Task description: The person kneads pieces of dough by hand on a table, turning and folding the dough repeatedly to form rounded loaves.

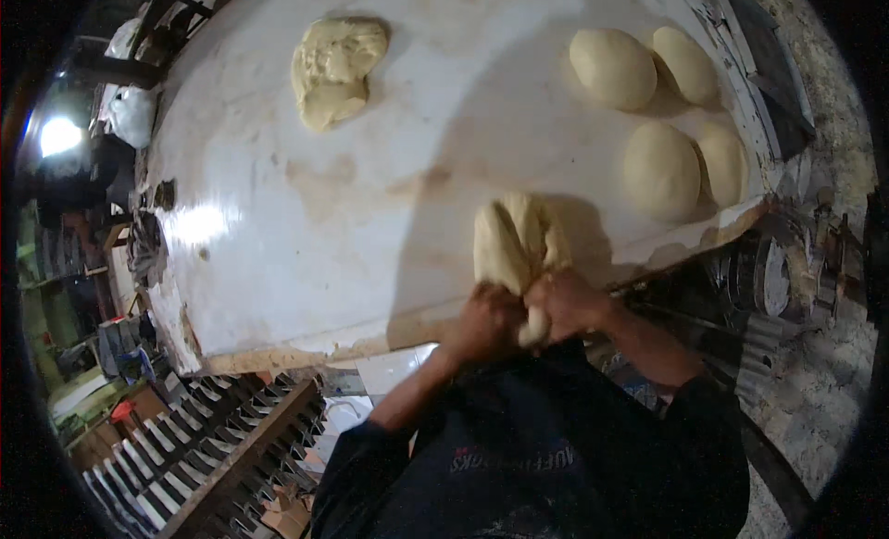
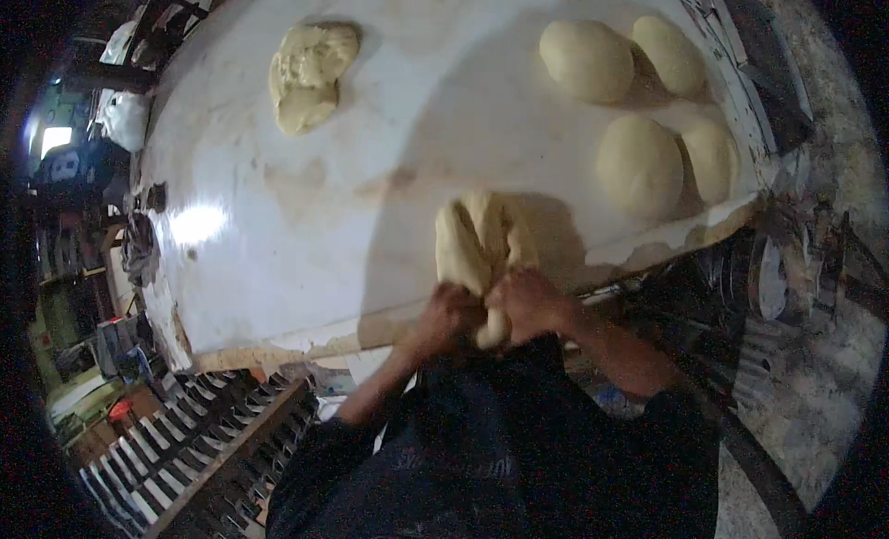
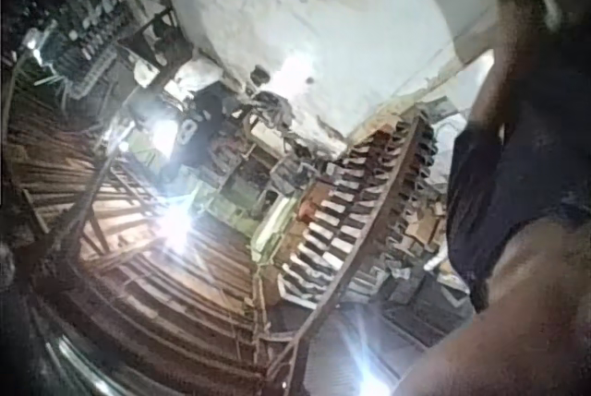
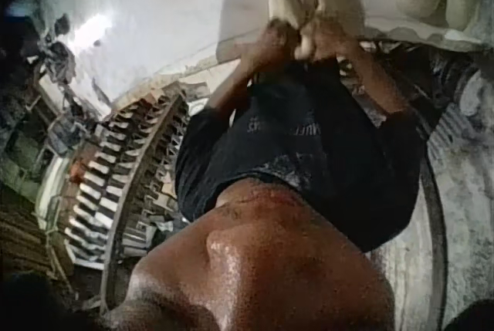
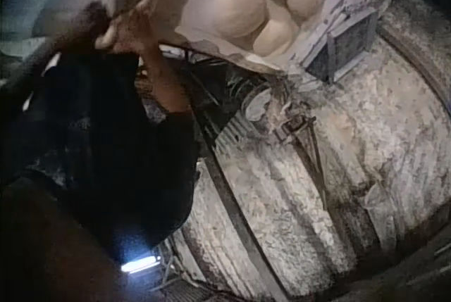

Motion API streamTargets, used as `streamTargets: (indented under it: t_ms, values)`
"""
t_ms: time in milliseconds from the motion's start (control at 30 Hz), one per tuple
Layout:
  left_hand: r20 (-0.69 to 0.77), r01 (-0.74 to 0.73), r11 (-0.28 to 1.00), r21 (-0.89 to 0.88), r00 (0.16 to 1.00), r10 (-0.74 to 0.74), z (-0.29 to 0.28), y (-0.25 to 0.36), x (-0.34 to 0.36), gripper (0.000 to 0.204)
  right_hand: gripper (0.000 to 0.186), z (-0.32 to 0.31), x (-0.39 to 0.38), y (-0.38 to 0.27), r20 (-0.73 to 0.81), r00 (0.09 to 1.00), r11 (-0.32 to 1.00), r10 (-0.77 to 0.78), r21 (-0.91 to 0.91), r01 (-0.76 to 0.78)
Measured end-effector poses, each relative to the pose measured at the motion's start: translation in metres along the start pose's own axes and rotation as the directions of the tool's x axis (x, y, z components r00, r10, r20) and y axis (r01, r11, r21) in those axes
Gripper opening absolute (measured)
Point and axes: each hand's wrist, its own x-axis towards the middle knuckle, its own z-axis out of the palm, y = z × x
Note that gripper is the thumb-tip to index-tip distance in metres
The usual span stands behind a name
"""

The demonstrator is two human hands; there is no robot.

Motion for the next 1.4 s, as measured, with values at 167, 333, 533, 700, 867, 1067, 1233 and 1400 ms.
streamTargets:
  t_ms: [167,333,533,700,867,1067,1233,1400]
  values:
    - [-0.182,0.477,0.835,-0.275,0.827,-0.532,-0.049,-0.074,0.045,0.042,0.064,-0.069,0.059,0.103,-0.144,0.949,0.866,0.280,0.464,-0.185]
    - [-0.332,0.307,0.823,-0.478,0.804,-0.493,-0.095,-0.191,0.139,0.059,0.057,-0.132,0.149,0.189,-0.333,0.860,0.908,0.386,0.299,-0.292]
    - [-0.133,0.386,0.768,-0.511,0.847,-0.515,-0.041,-0.139,0.094,0.104,0.059,-0.108,0.164,0.156,0.171,0.943,0.940,0.287,0.140,-0.311]
    - [-0.081,0.452,0.632,-0.630,0.771,-0.631,-0.053,-0.109,0.068,0.099,0.064,-0.095,0.152,0.149,0.206,0.977,0.873,0.048,0.467,-0.142]
    - [-0.241,0.448,0.893,0.041,0.872,-0.426,-0.113,-0.135,0.098,0.098,0.072,-0.051,0.107,0.126,-0.503,0.513,0.550,0.695,0.832,0.071]
    - [-0.284,-0.142,0.884,-0.446,0.959,0.011,-0.078,-0.151,0.150,0.100,0.062,-0.018,0.104,0.094,-0.798,0.170,0.770,0.579,0.603,0.210]
    - [-0.268,0.273,0.856,-0.439,0.870,-0.414,-0.050,-0.149,0.060,0.106,0.058,0.013,0.110,0.088,-0.369,0.755,0.449,0.542,0.886,0.111]
    - [-0.361,0.287,0.831,-0.476,0.798,-0.482,0.011,-0.095,-0.056,0.102,0.055,0.063,0.104,0.050,-0.413,0.844,0.544,0.342,0.820,0.181]
